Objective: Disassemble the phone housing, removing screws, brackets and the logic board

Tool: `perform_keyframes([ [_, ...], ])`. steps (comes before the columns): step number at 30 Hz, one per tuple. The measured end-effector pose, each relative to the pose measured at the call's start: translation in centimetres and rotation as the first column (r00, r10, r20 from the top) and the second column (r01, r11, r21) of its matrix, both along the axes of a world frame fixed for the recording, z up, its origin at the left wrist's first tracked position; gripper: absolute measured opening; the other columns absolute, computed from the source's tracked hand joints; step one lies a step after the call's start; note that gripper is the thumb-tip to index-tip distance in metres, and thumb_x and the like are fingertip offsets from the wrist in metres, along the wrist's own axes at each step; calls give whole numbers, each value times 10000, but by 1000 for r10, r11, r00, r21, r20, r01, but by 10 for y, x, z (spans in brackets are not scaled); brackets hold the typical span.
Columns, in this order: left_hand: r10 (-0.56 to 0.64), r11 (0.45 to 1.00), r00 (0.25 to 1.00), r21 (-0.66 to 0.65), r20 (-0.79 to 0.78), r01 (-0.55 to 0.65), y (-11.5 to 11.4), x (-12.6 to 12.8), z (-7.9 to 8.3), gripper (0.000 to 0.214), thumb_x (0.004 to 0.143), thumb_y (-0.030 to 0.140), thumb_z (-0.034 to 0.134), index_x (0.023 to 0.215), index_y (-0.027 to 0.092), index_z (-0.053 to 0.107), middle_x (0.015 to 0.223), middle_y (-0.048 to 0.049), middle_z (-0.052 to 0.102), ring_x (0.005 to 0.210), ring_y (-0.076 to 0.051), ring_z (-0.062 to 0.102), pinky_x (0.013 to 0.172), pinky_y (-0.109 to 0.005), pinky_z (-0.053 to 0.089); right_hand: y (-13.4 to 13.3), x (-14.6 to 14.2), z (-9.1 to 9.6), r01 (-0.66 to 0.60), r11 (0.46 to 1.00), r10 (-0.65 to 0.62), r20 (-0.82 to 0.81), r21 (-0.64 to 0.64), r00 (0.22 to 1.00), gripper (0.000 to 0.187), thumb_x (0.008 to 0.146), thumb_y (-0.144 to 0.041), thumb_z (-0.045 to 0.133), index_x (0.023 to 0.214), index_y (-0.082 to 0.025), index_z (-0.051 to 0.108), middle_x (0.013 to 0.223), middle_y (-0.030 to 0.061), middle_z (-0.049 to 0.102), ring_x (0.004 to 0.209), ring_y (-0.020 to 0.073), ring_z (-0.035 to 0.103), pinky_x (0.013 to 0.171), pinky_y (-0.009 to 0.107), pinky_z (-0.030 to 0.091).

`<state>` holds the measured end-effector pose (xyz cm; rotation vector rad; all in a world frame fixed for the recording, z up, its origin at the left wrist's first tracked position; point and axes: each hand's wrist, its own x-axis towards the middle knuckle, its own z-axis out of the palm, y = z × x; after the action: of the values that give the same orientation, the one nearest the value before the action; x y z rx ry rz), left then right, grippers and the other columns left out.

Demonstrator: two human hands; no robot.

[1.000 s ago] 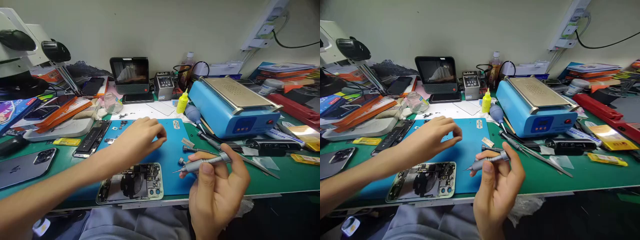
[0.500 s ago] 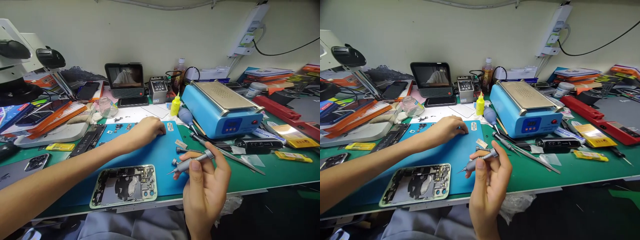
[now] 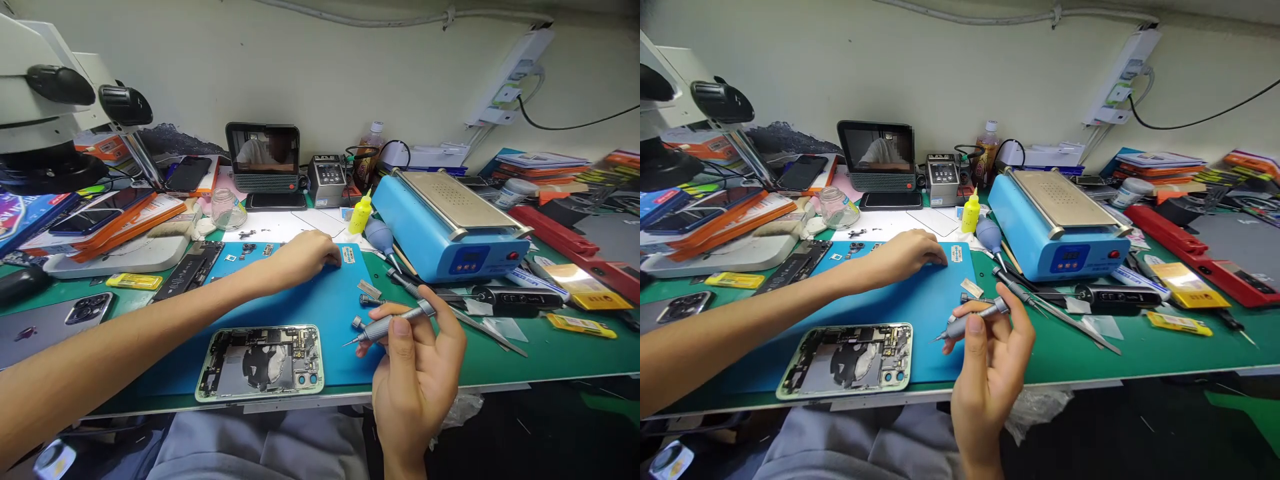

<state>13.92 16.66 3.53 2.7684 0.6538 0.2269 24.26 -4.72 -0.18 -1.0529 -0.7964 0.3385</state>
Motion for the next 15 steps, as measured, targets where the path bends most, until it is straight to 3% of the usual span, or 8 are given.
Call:
perform_keyframes([
  [8,26,999,1000,37,10,-26,14,-8,6,426,1120,462,790,1455,208,720,1473,-119,741,1247,-287,771,1058,-520,685,1,-1,0,19,1000,-19,-5,-7,1000,374,1146,-377,761,1508,-341,676,976,7,796,728,136,710,519,206,628],
  [15,25,984,1000,177,1,-25,2,-6,-5,439,1114,456,798,1466,207,715,1492,-124,733,1277,-297,763,1079,-538,678,-1,-1,1,22,1000,-22,2,-16,1000,377,1147,-367,755,1509,-313,664,974,5,797,688,129,714,511,208,622],
])
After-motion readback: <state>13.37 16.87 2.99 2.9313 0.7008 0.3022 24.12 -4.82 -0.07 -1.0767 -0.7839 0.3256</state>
